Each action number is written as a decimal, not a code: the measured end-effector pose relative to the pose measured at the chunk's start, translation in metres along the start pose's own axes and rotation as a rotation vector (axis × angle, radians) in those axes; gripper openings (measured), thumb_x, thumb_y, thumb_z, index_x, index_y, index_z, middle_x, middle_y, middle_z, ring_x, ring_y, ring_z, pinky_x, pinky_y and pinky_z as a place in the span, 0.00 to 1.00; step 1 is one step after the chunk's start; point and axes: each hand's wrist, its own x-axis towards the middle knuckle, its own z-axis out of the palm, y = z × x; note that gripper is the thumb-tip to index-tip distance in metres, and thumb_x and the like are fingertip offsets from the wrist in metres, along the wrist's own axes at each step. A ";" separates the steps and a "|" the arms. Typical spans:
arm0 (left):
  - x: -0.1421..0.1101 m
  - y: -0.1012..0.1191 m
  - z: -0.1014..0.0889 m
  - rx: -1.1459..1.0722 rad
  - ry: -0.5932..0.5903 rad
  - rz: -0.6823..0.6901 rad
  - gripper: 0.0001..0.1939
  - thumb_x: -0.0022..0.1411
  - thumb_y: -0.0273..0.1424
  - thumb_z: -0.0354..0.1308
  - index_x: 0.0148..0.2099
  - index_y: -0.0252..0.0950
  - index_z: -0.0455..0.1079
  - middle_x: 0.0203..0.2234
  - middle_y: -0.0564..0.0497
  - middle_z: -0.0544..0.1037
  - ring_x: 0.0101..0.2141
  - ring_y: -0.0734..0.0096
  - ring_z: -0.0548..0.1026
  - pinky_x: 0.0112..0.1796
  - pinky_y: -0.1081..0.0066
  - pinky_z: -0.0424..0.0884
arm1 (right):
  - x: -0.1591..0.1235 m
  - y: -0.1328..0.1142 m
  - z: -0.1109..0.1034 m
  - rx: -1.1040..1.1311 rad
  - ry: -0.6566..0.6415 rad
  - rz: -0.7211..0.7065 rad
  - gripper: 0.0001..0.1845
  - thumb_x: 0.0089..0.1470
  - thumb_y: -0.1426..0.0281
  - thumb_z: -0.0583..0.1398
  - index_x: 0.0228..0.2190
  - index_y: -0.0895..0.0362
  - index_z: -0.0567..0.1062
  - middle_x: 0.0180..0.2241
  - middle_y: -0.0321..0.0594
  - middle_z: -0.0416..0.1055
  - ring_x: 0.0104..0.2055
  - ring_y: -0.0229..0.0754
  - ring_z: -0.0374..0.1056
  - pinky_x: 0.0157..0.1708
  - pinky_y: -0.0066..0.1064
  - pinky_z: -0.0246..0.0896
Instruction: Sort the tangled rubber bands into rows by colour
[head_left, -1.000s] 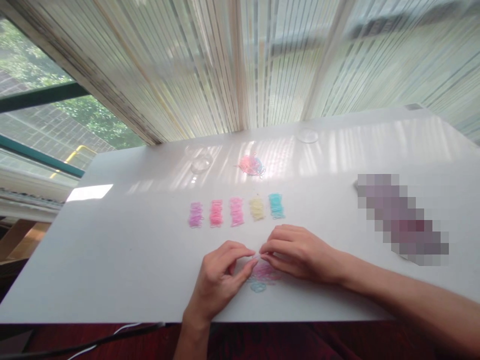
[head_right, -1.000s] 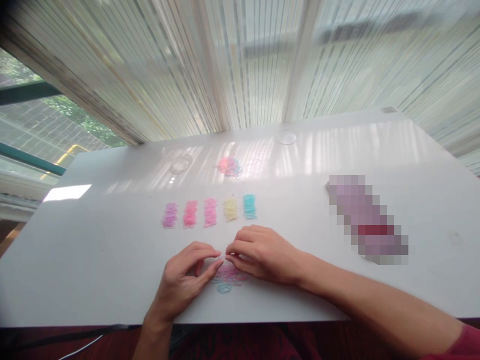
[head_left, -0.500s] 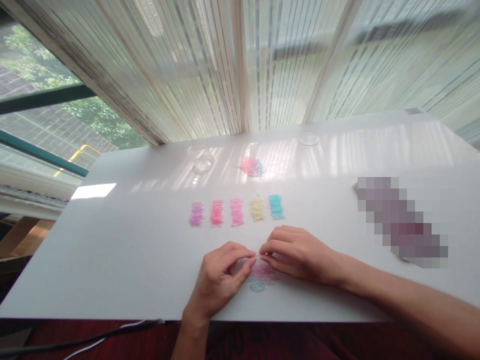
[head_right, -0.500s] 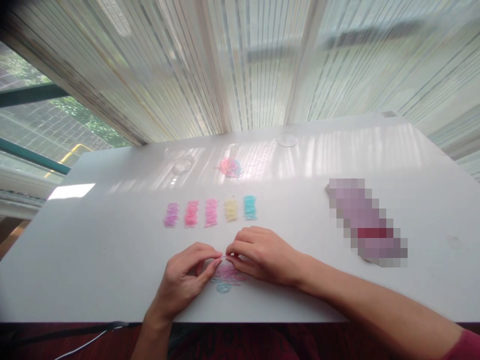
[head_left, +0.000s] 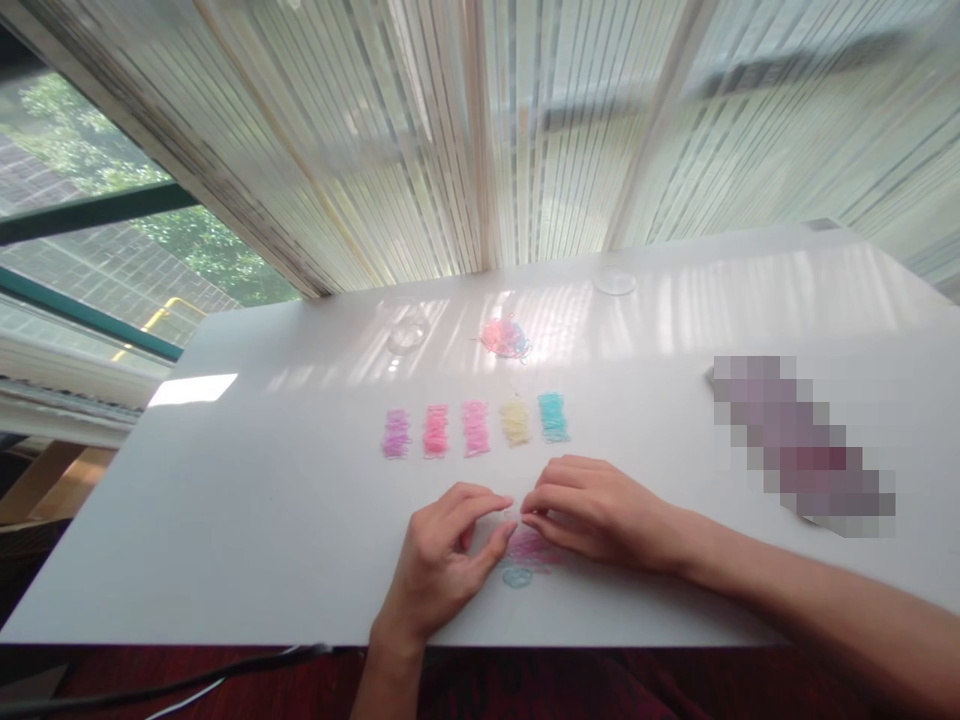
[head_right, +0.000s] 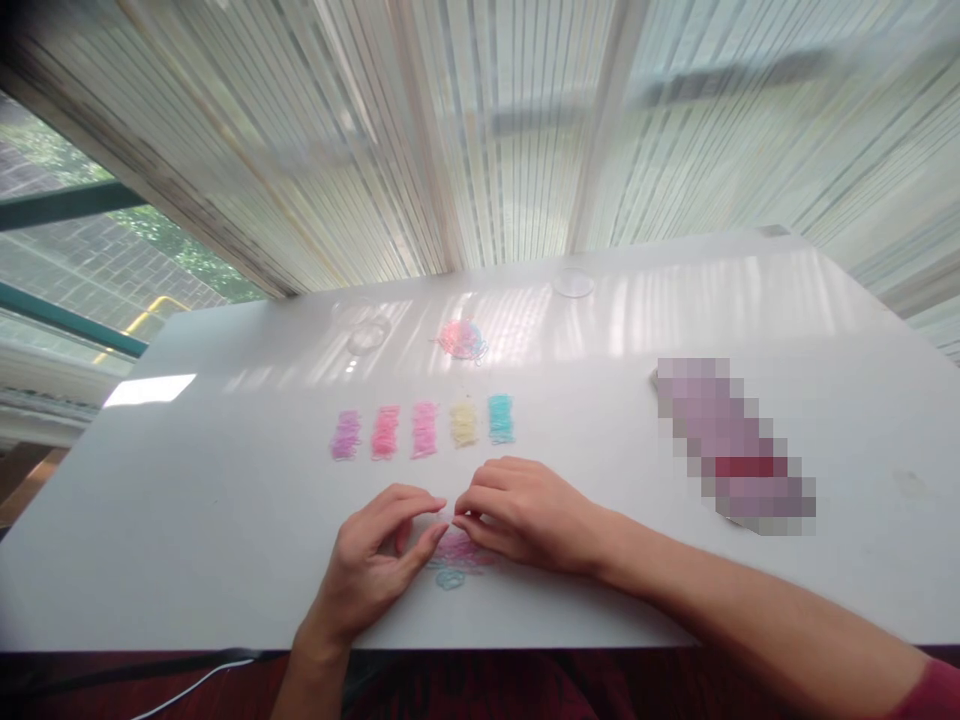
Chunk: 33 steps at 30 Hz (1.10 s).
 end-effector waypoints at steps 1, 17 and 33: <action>0.000 0.000 0.000 0.001 -0.003 0.005 0.08 0.68 0.25 0.63 0.49 0.38 0.78 0.36 0.49 0.80 0.23 0.77 0.69 0.24 0.75 0.70 | 0.000 0.000 0.000 -0.001 0.002 -0.001 0.16 0.72 0.68 0.53 0.36 0.58 0.78 0.29 0.40 0.74 0.30 0.39 0.68 0.33 0.30 0.62; 0.006 -0.015 -0.062 0.291 0.271 -0.036 0.03 0.67 0.26 0.64 0.41 0.37 0.79 0.33 0.51 0.81 0.25 0.76 0.71 0.28 0.75 0.69 | 0.000 -0.001 -0.002 0.009 -0.043 -0.003 0.17 0.71 0.69 0.52 0.34 0.58 0.77 0.28 0.39 0.72 0.29 0.39 0.65 0.33 0.30 0.59; 0.025 -0.064 -0.094 0.475 0.242 -0.196 0.10 0.68 0.36 0.61 0.43 0.39 0.82 0.34 0.53 0.79 0.22 0.77 0.65 0.29 0.73 0.69 | -0.001 0.001 0.000 0.033 -0.098 -0.004 0.18 0.71 0.69 0.51 0.33 0.58 0.77 0.28 0.39 0.71 0.29 0.39 0.64 0.33 0.30 0.58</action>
